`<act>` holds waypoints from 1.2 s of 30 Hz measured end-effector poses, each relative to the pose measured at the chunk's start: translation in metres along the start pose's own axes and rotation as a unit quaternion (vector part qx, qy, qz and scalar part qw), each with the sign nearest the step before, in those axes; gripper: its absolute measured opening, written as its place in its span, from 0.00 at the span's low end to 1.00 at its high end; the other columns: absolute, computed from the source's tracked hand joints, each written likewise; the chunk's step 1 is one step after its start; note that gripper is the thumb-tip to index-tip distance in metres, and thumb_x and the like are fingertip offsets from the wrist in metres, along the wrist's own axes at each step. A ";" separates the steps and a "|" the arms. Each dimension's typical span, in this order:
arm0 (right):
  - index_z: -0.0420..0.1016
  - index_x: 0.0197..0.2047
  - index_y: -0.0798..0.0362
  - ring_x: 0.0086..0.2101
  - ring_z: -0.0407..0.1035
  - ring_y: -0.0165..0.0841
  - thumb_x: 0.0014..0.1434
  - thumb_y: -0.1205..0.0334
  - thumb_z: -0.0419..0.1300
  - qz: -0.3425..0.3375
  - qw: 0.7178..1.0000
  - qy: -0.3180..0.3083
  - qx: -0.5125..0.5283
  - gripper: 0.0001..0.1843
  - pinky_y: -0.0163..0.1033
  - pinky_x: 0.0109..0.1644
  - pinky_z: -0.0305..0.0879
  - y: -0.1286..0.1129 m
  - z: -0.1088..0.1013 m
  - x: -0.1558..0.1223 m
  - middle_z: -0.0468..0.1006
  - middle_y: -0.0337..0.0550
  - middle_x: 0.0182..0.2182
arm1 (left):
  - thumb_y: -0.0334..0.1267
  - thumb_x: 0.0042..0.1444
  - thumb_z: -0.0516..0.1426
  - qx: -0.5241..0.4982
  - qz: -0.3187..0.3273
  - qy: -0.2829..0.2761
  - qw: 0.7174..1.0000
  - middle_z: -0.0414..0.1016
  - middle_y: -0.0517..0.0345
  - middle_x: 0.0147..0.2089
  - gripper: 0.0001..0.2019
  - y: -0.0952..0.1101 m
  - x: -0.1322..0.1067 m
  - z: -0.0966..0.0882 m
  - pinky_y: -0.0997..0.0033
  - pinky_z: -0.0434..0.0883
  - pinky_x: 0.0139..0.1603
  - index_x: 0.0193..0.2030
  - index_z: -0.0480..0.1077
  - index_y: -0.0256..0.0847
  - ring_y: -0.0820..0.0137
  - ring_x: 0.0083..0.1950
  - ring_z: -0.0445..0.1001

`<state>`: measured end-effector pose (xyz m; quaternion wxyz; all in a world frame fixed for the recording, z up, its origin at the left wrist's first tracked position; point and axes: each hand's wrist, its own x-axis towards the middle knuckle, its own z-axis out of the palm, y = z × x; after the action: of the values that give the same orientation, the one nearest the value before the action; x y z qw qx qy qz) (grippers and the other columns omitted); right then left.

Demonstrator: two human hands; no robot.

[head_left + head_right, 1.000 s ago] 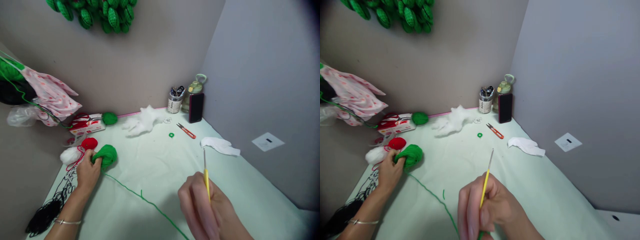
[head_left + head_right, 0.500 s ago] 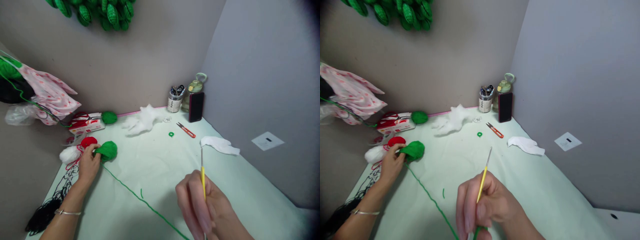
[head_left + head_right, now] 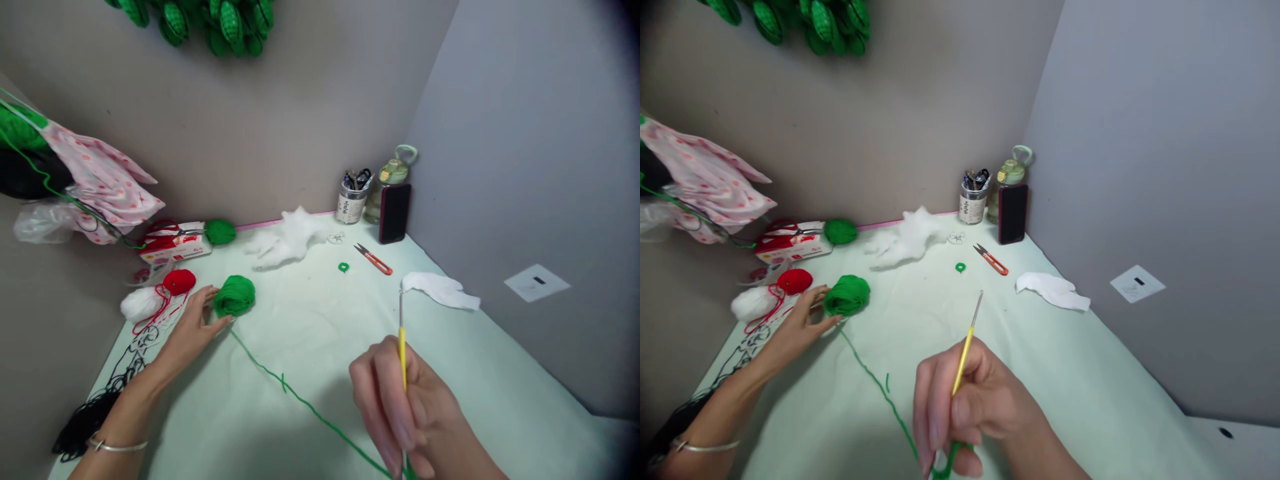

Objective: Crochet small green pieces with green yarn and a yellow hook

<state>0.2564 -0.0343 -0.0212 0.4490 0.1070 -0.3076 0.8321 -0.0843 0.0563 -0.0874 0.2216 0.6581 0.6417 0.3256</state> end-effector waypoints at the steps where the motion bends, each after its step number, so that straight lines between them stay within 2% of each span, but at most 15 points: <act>1: 0.82 0.37 0.63 0.14 0.65 0.17 0.65 0.63 0.62 0.001 1.000 0.001 0.000 0.11 0.20 0.14 0.60 0.000 0.000 0.000 0.82 0.51 0.33 | 0.52 0.49 0.64 -0.014 -0.005 0.011 1.000 0.67 0.42 0.65 0.34 0.003 0.001 0.002 0.49 0.71 0.62 0.62 0.62 0.43 0.52 0.63 0.72; 5: 0.82 0.36 0.62 0.13 0.65 0.17 0.65 0.63 0.61 -0.005 1.000 -0.003 -0.004 0.11 0.20 0.14 0.60 0.000 0.000 0.001 0.82 0.50 0.32 | 0.47 0.55 0.61 -0.026 0.032 0.007 0.999 0.58 0.42 0.73 0.32 0.016 0.008 0.009 0.49 0.67 0.65 0.66 0.61 0.46 0.52 0.69 0.66; 7: 0.81 0.38 0.62 0.13 0.65 0.17 0.65 0.64 0.60 -0.013 1.000 -0.008 -0.005 0.11 0.20 0.14 0.60 0.000 0.001 0.002 0.82 0.50 0.33 | 0.43 0.57 0.59 -0.005 0.073 -0.019 0.997 0.64 0.44 0.70 0.24 0.021 0.012 0.012 0.51 0.67 0.65 0.61 0.66 0.46 0.54 0.68 0.67; 9: 0.81 0.38 0.62 0.13 0.64 0.17 0.66 0.63 0.60 -0.016 1.000 -0.011 -0.007 0.11 0.20 0.14 0.59 0.000 0.001 0.001 0.82 0.50 0.33 | 0.39 0.56 0.56 0.009 0.091 -0.012 0.996 0.69 0.44 0.66 0.17 0.023 0.013 0.015 0.54 0.70 0.61 0.53 0.68 0.44 0.56 0.64 0.71; 12: 0.81 0.39 0.62 0.13 0.62 0.16 0.66 0.63 0.60 -0.011 1.000 -0.002 -0.015 0.11 0.20 0.13 0.59 0.000 0.000 0.001 0.81 0.49 0.33 | 0.35 0.51 0.56 0.025 0.089 0.027 0.995 0.71 0.46 0.62 0.07 0.022 0.012 0.018 0.57 0.73 0.54 0.39 0.65 0.44 0.57 0.59 0.73; 14: 0.82 0.39 0.62 0.13 0.61 0.16 0.66 0.63 0.60 -0.013 1.000 -0.001 -0.017 0.12 0.20 0.13 0.59 0.000 0.000 0.001 0.81 0.50 0.34 | 0.33 0.49 0.56 0.044 0.083 0.059 0.994 0.72 0.47 0.59 0.07 0.020 0.011 0.016 0.57 0.73 0.51 0.33 0.60 0.44 0.56 0.56 0.73; 18: 0.83 0.39 0.63 0.12 0.56 0.15 0.65 0.63 0.61 -0.017 1.000 0.005 -0.015 0.12 0.21 0.13 0.59 -0.001 0.001 0.002 0.82 0.51 0.33 | 0.27 0.46 0.52 0.071 0.068 0.155 0.983 0.73 0.48 0.55 0.09 0.018 0.022 0.003 0.51 0.70 0.55 0.30 0.56 0.44 0.53 0.58 0.71; 21: 0.83 0.39 0.62 0.12 0.56 0.15 0.64 0.64 0.61 -0.012 1.000 0.019 -0.017 0.11 0.21 0.14 0.60 -0.002 0.002 0.001 0.81 0.50 0.32 | 0.25 0.47 0.50 0.068 0.061 0.223 0.971 0.69 0.50 0.60 0.10 0.017 0.040 -0.006 0.50 0.65 0.62 0.33 0.56 0.44 0.55 0.65 0.66; 23: 0.83 0.38 0.62 0.12 0.57 0.16 0.64 0.64 0.61 -0.006 0.999 0.025 -0.019 0.11 0.22 0.15 0.61 -0.003 0.001 0.001 0.81 0.49 0.31 | 0.26 0.48 0.52 0.062 0.053 0.196 0.977 0.68 0.52 0.62 0.08 0.016 0.051 -0.009 0.52 0.64 0.63 0.35 0.61 0.42 0.56 0.66 0.64; 25: 0.83 0.38 0.62 0.12 0.57 0.16 0.64 0.64 0.61 -0.005 0.999 0.026 -0.023 0.11 0.22 0.14 0.60 -0.003 0.001 0.000 0.80 0.49 0.31 | 0.28 0.46 0.58 0.053 0.045 0.151 0.986 0.72 0.54 0.57 0.08 0.015 0.059 -0.011 0.56 0.67 0.60 0.33 0.65 0.41 0.57 0.61 0.69; 27: 0.83 0.38 0.62 0.12 0.57 0.15 0.64 0.63 0.61 -0.010 0.999 0.025 -0.024 0.12 0.22 0.13 0.59 -0.003 0.000 0.000 0.81 0.50 0.31 | 0.30 0.45 0.60 0.038 0.027 0.138 0.989 0.75 0.55 0.52 0.07 0.015 0.063 -0.016 0.58 0.69 0.57 0.33 0.67 0.40 0.59 0.54 0.73; 31: 0.82 0.37 0.62 0.12 0.60 0.16 0.64 0.62 0.61 -0.013 0.999 0.022 -0.022 0.12 0.21 0.14 0.59 -0.002 0.000 0.002 0.80 0.49 0.30 | 0.37 0.54 0.54 0.001 -0.039 0.219 0.975 0.74 0.53 0.47 0.09 0.016 0.060 -0.033 0.59 0.72 0.47 0.42 0.65 0.39 0.63 0.45 0.73; 33: 0.82 0.36 0.62 0.12 0.62 0.17 0.65 0.62 0.61 -0.009 0.999 0.022 -0.023 0.12 0.21 0.15 0.60 -0.001 0.000 0.003 0.80 0.49 0.30 | 0.39 0.54 0.53 -0.017 -0.057 0.226 0.972 0.75 0.51 0.48 0.14 0.023 0.057 -0.039 0.60 0.73 0.44 0.47 0.64 0.39 0.63 0.44 0.72; 34: 0.82 0.36 0.62 0.13 0.63 0.17 0.65 0.62 0.61 -0.010 0.999 0.022 -0.021 0.12 0.21 0.15 0.60 -0.001 0.000 0.003 0.81 0.48 0.30 | 0.39 0.53 0.54 -0.030 -0.056 0.196 0.978 0.76 0.52 0.48 0.15 0.030 0.055 -0.040 0.61 0.74 0.42 0.47 0.66 0.39 0.63 0.44 0.73; 36: 0.81 0.36 0.62 0.13 0.63 0.17 0.65 0.61 0.61 -0.009 0.999 0.026 -0.023 0.12 0.21 0.14 0.60 0.000 -0.001 0.002 0.81 0.49 0.30 | 0.42 0.49 0.58 -0.056 -0.034 0.083 0.994 0.80 0.55 0.46 0.15 0.046 0.049 -0.038 0.65 0.76 0.41 0.44 0.72 0.41 0.63 0.43 0.77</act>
<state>0.2557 -0.0324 -0.0216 0.4668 0.0780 -0.3136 0.8232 -0.0812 0.0964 -0.0216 0.2157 0.5931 0.6606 0.4067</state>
